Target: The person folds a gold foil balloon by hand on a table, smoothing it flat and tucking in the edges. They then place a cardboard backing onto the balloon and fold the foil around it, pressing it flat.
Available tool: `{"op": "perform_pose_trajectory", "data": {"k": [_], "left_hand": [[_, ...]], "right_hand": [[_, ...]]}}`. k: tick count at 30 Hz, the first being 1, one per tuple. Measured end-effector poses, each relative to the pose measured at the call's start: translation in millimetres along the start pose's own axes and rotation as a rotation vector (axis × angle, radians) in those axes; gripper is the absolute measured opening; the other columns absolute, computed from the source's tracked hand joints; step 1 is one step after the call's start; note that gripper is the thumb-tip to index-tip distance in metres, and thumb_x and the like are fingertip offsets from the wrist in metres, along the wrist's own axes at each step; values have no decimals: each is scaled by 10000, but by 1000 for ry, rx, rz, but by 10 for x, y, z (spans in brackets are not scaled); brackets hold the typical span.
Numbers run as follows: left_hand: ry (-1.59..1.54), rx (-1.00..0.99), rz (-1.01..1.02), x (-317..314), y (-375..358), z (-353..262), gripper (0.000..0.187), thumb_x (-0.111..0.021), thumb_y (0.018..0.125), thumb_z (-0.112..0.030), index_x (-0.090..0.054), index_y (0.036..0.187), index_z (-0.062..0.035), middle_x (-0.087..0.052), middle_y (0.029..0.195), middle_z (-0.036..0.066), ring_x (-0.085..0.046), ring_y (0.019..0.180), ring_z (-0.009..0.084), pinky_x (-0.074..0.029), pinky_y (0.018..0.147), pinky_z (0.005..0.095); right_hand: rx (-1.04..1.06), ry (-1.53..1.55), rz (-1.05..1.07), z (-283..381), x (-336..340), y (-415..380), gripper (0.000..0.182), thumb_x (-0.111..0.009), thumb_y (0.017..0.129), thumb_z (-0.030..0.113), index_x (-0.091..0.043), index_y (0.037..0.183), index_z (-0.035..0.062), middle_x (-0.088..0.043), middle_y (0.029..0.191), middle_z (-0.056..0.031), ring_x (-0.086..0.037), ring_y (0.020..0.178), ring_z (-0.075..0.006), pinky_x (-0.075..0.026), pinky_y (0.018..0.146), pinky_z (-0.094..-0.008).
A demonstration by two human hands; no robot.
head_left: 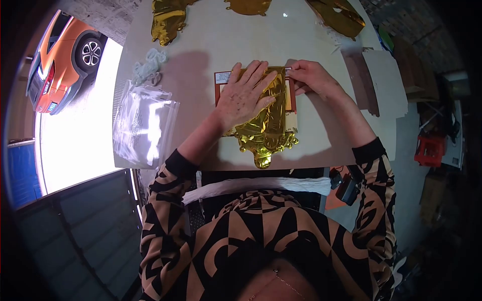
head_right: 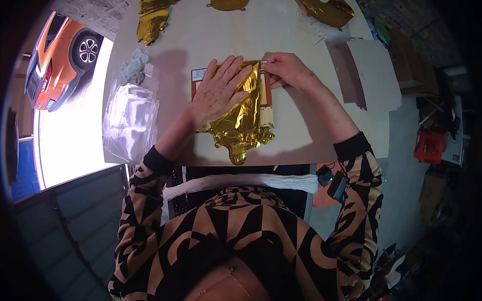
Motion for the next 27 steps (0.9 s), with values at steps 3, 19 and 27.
{"op": "perform_pose_trajectory", "data": {"k": [3,19,27], "left_hand": [[2,-2,-10,-14,-8,5,679,-438,1087,-553,-378,1638,-160,-345,1687,148,-289,1579,314,-177,1285,585],[44,-49,-134,-93,8,49,628,-410,1087,-569,-474,1575,-178,-470,1595,137,-391,1497,306,-258,1225,578],[103,-48,-156,-137,13,42,632,-398,1093,-577,-478,1575,-174,-478,1593,124,-395,1492,295,-262,1229,571]], "right_hand": [[28,-4,-25,-51,39,-74,215,-685,1036,217,-638,1102,18,-718,943,-48,-716,788,-118,-623,694,-270],[106,-134,-130,-267,-134,-255,250,-657,1041,107,-548,1194,-56,-672,798,-88,-635,602,-129,-526,497,-292],[85,-96,-280,-425,308,-989,268,-636,1058,186,-595,1239,-7,-659,807,-34,-619,633,-95,-484,546,-248]]}}
Point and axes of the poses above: each hand's wrist, its own y-axis towards the middle knuckle, its own x-axis out of the back of the hand, z = x × y, the point moved 4 cm from there along y, towards the middle knuckle
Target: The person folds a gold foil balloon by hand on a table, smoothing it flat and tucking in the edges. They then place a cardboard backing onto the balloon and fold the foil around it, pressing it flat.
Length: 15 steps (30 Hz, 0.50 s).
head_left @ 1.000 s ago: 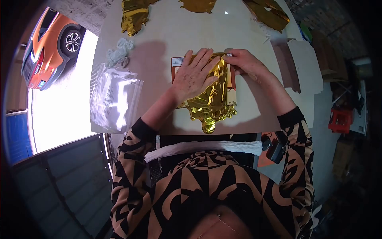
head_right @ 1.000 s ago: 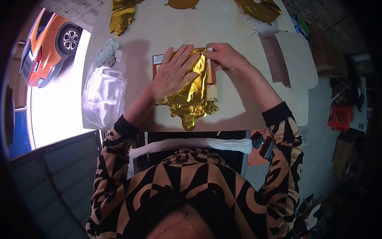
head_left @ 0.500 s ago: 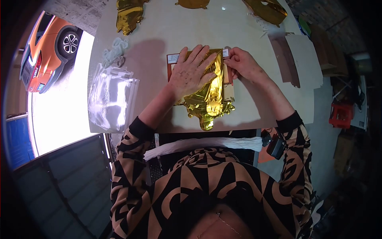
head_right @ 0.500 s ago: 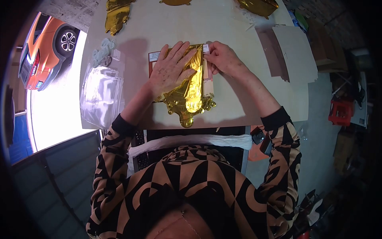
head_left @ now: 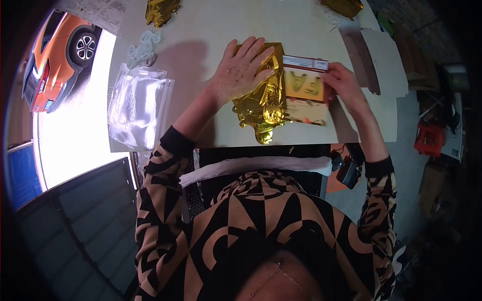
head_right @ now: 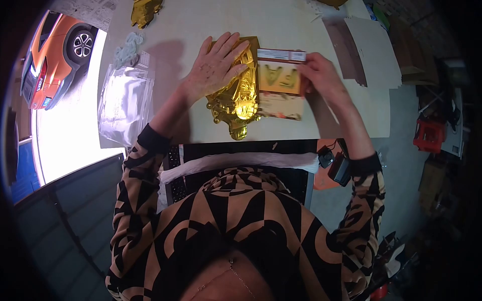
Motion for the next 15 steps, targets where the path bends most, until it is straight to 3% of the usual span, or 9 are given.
{"op": "perform_pose_trajectory", "data": {"k": [1,3,6,10,11,15], "left_hand": [[4,-2,-3,2,1,-2,632,-400,1092,-578,-483,1571,-174,-479,1591,124,-397,1491,294,-262,1229,570],[13,-3,-8,4,-5,0,633,-406,1090,-581,-492,1564,-172,-483,1588,123,-399,1489,293,-263,1229,569],[-14,40,91,-10,-7,-2,651,-385,1101,-576,-406,1624,-188,-393,1659,123,-324,1554,313,-213,1266,588],[-7,65,63,48,-13,-14,664,-426,1088,-573,-406,1625,-184,-385,1661,143,-311,1557,350,-201,1269,594],[-2,81,42,76,-13,-14,665,-439,1086,-565,-404,1627,-180,-380,1663,148,-305,1559,361,-196,1269,597],[-72,156,-55,298,-65,20,651,-496,1085,-492,-393,1632,-155,-337,1685,176,-275,1573,401,-184,1273,596]], "right_hand": [[-42,-15,-50,31,144,-123,278,-636,1054,197,-597,1246,0,-664,823,-30,-627,644,-96,-485,552,-243],[84,-5,-124,-51,610,-294,289,-655,1040,214,-621,1254,23,-686,897,-38,-650,704,-98,-531,604,-276],[217,-43,-430,261,1184,-676,249,-624,1061,214,-647,1237,40,-692,992,-14,-667,834,-84,-546,701,-270],[365,97,-656,519,1445,-801,224,-615,1072,175,-641,1253,45,-688,1072,-13,-664,866,-98,-557,775,-295],[404,176,-667,518,1397,-762,218,-615,1072,155,-628,1259,44,-678,1106,-22,-662,850,-111,-563,733,-305],[378,248,-506,551,972,-504,241,-612,1072,168,-609,1268,27,-692,970,-51,-668,790,-142,-548,635,-316]]}}
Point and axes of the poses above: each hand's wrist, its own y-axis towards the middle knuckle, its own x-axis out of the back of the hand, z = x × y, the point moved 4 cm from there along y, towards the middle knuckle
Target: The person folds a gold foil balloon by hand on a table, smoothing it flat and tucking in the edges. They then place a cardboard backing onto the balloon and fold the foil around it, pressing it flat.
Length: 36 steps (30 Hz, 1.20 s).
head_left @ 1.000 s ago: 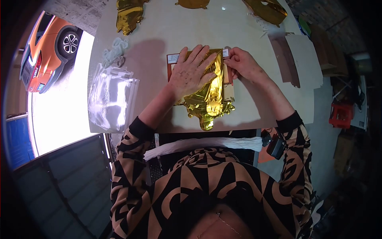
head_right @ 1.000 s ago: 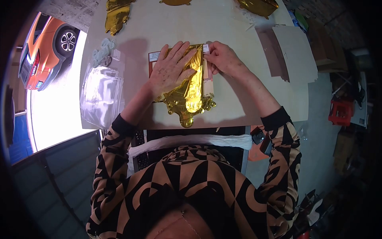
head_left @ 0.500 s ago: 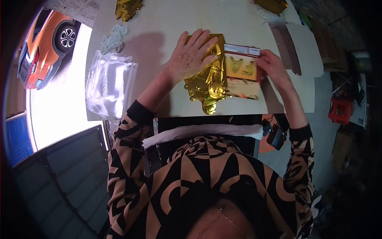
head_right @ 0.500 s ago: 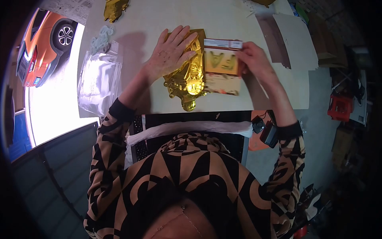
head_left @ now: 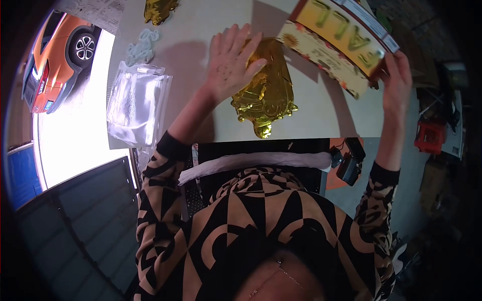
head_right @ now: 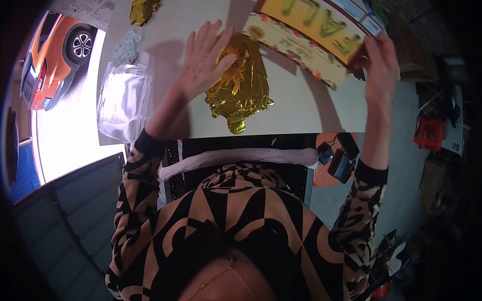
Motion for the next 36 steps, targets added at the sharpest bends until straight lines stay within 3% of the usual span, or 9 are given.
{"op": "perform_pose_trajectory", "data": {"k": [6,15,16,19,22,24,27,33,36], "left_hand": [[-235,145,14,203,-554,280,649,-672,1007,-309,-451,1589,-123,-358,1656,230,-311,1543,458,-254,1259,558],[-243,167,96,240,-787,253,648,-710,956,-177,-474,1550,-72,-424,1624,199,-368,1534,390,-277,1265,539],[-241,157,98,231,-778,238,639,-699,960,-167,-473,1549,-65,-437,1615,192,-375,1532,383,-275,1267,536],[-245,149,110,237,-736,244,611,-664,973,-131,-470,1546,-46,-476,1590,174,-393,1523,362,-269,1273,529],[-275,169,121,229,-733,267,587,-626,984,-89,-466,1545,-31,-507,1564,170,-407,1516,341,-261,1277,520],[-302,168,112,215,-703,272,579,-605,988,-66,-463,1547,-26,-523,1549,175,-411,1514,331,-257,1280,514],[-318,169,89,221,-669,256,579,-594,987,-48,-459,1550,-24,-529,1544,177,-418,1510,328,-256,1281,510],[-306,170,81,243,-668,229,577,-594,989,-37,-459,1550,-20,-559,1509,186,-459,1475,333,-279,1267,501],[-317,151,73,255,-641,215,574,-595,991,-37,-462,1549,-18,-589,1472,198,-490,1447,344,-312,1240,496]], "right_hand": [[-70,178,54,-527,-518,358,238,-614,1069,193,-614,1220,10,-701,935,-63,-667,686,-161,-535,624,-302],[-209,-6,97,-1180,-1102,1026,290,-649,1045,200,-616,1246,-7,-709,1024,-101,-703,811,-202,-601,674,-326],[-150,-195,-55,-1146,-1116,1001,401,-694,1020,212,-600,1318,-39,-696,1115,-140,-709,837,-235,-601,722,-344],[729,-861,-221,-961,-1085,770,459,-718,1002,204,-576,1363,-40,-676,1217,-175,-709,864,-242,-581,770,-358],[409,-557,173,-985,-1249,313,256,-723,989,163,-703,1195,12,-739,1069,-110,-692,880,-169,-552,828,-335],[286,-530,267,-914,-1442,-36,221,-692,971,233,-734,1053,32,-752,982,-144,-724,888,-319,-567,830,-400],[80,-511,434,-819,-1630,-248,245,-681,973,261,-745,1033,31,-757,938,-152,-721,849,-332,-563,811,-389],[-238,-540,566,-863,-1713,-153,252,-664,979,248,-764,991,17,-739,754,-74,-703,676,-189,-549,709,-341],[-360,-423,668,-921,-1737,-112,253,-648,1030,249,-734,980,16,-703,728,-11,-566,518,-57,-407,483,-239]]}}
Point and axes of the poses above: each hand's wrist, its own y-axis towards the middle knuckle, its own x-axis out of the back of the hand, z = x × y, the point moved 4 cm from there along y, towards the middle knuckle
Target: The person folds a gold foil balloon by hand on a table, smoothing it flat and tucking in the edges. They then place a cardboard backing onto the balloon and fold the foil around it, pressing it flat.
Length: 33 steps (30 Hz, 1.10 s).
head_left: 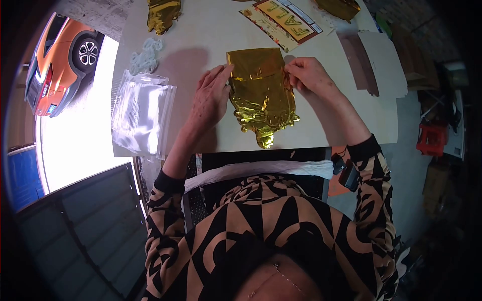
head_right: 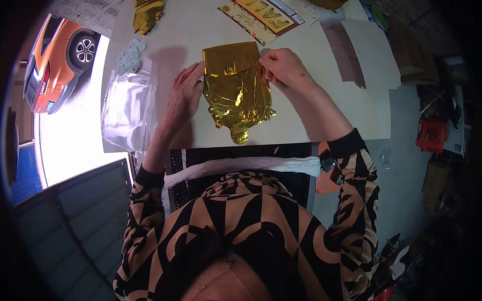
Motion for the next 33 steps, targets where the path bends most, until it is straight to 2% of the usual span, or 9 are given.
{"op": "perform_pose_trajectory", "data": {"k": [3,6,15,18,24,30,33], "left_hand": [[-26,3,-35,12,7,-52,536,-558,1006,-31,-502,1540,-42,-563,1526,184,-513,1433,321,-353,1209,474],[-34,-27,-38,-9,22,-51,602,-602,971,3,-455,1554,-12,-605,1454,207,-511,1428,349,-349,1201,483],[43,-65,-49,-43,-14,-49,627,-567,954,52,-460,1566,-29,-604,1463,211,-533,1412,330,-349,1195,488],[91,-97,-68,-45,-40,-54,679,-590,885,101,-494,1540,-50,-691,1350,167,-512,1428,311,-323,1198,515],[129,-94,-28,-43,-36,-103,664,-580,869,108,-549,1505,-78,-701,1364,114,-497,1443,286,-306,1204,512],[122,-94,-47,-69,-49,-74,695,-564,863,112,-523,1530,-78,-696,1360,132,-503,1436,289,-307,1199,520],[124,-87,-43,-60,-47,-72,728,-558,849,121,-497,1549,-69,-690,1359,140,-507,1427,294,-302,1200,517]], "right_hand": [[-72,77,82,33,18,21,254,-647,1037,258,-718,959,26,-716,724,-21,-596,497,-61,-368,429,-218],[-86,75,117,2,40,110,251,-659,1033,266,-719,956,34,-732,739,-31,-617,499,-65,-361,406,-207],[-90,83,131,69,27,181,252,-698,1015,273,-711,930,37,-736,725,-40,-642,505,-76,-371,402,-213],[-115,127,151,102,36,181,260,-708,1013,277,-707,928,31,-740,730,-48,-645,500,-82,-375,401,-211],[-188,275,192,50,30,218,254,-727,1005,271,-702,926,31,-737,723,-44,-644,502,-77,-359,384,-208],[-181,180,237,-9,5,295,223,-734,1002,257,-675,871,86,-665,660,15,-551,483,-43,-340,401,-217],[-176,185,226,13,-15,280,276,-732,1007,263,-617,804,115,-610,629,42,-496,459,-27,-309,386,-210]]}}
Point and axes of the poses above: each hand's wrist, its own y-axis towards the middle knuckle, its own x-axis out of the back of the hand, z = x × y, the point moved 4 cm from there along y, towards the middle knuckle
